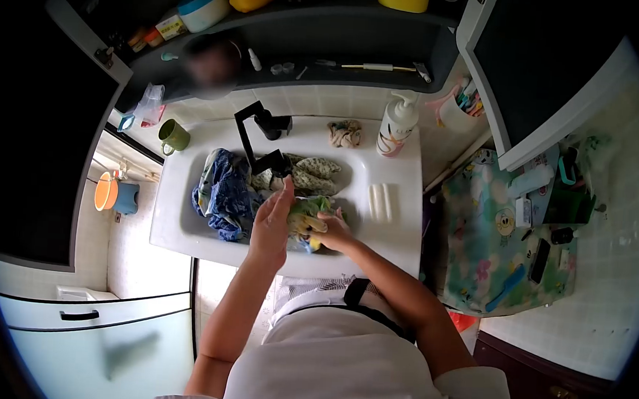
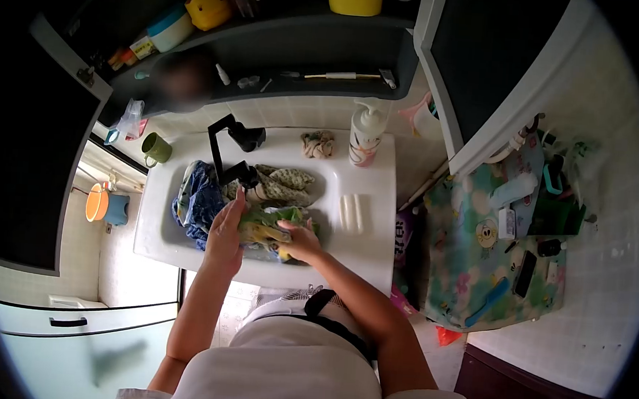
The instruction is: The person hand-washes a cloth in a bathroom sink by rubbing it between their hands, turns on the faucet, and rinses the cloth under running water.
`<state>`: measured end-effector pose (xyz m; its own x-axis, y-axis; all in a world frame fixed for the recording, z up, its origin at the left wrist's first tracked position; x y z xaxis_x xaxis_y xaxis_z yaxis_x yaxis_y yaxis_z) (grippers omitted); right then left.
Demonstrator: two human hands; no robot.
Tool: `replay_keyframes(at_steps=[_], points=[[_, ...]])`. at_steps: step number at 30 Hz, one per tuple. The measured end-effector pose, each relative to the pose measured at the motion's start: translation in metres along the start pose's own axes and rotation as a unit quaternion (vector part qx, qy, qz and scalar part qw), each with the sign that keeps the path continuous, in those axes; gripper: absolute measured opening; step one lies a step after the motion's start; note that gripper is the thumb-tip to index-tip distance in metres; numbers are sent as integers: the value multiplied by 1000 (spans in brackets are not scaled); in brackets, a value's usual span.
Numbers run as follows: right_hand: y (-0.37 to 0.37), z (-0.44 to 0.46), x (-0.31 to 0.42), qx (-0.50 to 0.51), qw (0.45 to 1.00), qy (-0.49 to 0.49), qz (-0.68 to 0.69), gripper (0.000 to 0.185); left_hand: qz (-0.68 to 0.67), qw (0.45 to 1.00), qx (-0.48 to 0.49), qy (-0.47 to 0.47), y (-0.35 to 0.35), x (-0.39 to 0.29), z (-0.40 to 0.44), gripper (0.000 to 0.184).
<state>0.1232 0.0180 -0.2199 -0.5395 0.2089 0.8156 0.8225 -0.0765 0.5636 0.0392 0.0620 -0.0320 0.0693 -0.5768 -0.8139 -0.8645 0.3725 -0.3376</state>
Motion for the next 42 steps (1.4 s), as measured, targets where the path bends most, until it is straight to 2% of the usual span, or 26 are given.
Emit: replay_keyframes(at_steps=[2, 5, 6, 7, 10, 11, 13, 15, 17, 19, 20, 21, 23, 24, 27, 29, 30, 31, 33, 34, 36, 37, 39, 40, 41, 42], points=[[11, 9, -3, -92, 995, 1, 34, 36, -24, 999, 28, -8, -7, -9, -12, 27], [26, 5, -3, -81, 988, -96, 91, 32, -55, 997, 44, -44, 6, -25, -19, 24], [20, 12, -15, -221, 975, 20, 28, 30, -63, 996, 27, -50, 6, -39, -25, 21], [23, 10, -11, -213, 974, 25, 73, 29, -90, 992, 61, -66, 12, -48, -26, 20], [51, 10, 13, -211, 961, 24, 177, 26, -121, 986, 46, -109, 43, -89, -31, 21], [71, 8, 34, -227, 950, 65, 205, 24, -127, 981, 69, -133, 55, -102, -29, 21], [93, 15, 36, -199, 941, -2, 273, 22, -102, 982, 54, -151, 69, -119, -34, 24], [117, 6, 65, -224, 826, -34, 516, 19, -112, 976, -3, -186, 96, -114, -26, 28], [128, 6, 88, -187, 778, -40, 598, 20, -93, 974, -79, -189, 90, -98, -31, 27], [129, 7, 118, -162, 724, -44, 669, 21, 72, 968, 24, -238, 82, -67, -15, 38], [130, 7, 133, -164, 719, -59, 672, 20, 215, 951, 11, -222, 69, -46, -11, 55], [134, 8, 156, -143, 710, -38, 689, 18, 419, 829, 3, -371, 52, -35, -12, 76], [137, 11, 199, -79, 676, 30, 732, 15, 290, 903, 135, -288, 37, 30, 8, 93], [136, 14, 214, -53, 657, 55, 750, 16, 412, 875, 145, -210, 25, 54, 11, 90], [147, -11, 271, -56, 612, 8, 789, 18, 552, 747, 100, -356, 51, 124, 53, 62], [141, -16, 282, 20, 552, 56, 832, 17, 602, 693, 82, -388, 57, 132, 65, 57], [139, -17, 285, 57, 519, 79, 849, 16, 594, 712, 70, -367, 65, 131, 73, 55], [144, -18, 281, 73, 514, 127, 845, 18, 540, 783, 56, -303, 80, 125, 83, 52], [160, -30, 258, 108, 498, 220, 832, 21, 264, 955, 24, -131, 118, 117, 100, 47], [167, -34, 227, 28, 514, 163, 842, 25, 119, 989, 14, -81, 131, 110, 101, 45], [180, -45, 156, -120, 538, 53, 832, 32, -60, 997, 1, -42, 145, 85, 95, 40], [180, -47, 119, -187, 549, 1, 815, 34, 5, 998, -10, -67, 142, 63, 86, 37], [159, -45, 59, -227, 591, -14, 774, 36, -25, 998, 25, -45, 138, 44, 73, 39], [145, -44, 33, -246, 611, -21, 752, 37, -55, 994, 90, -41, 121, 32, 62, 39], [123, -44, 14, -282, 675, -87, 677, 39, -85, 983, 156, -40, 104, 21, 54, 40], [107, -43, 17, -257, 725, -88, 633, 37, -24, 992, 121, -31, 100, 20, 56, 43]])
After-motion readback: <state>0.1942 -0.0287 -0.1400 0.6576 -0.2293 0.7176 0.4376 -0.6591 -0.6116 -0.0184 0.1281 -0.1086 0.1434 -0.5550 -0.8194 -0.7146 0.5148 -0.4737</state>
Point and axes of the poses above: each hand's wrist, its own z-axis towards the middle knuckle, its own y-axis out of the back of the hand, x = y × z, the point moved 8 cm from there along z, towards the middle knuckle, and after that the axes turned 5 degrees about y, right-handed, at the moved point
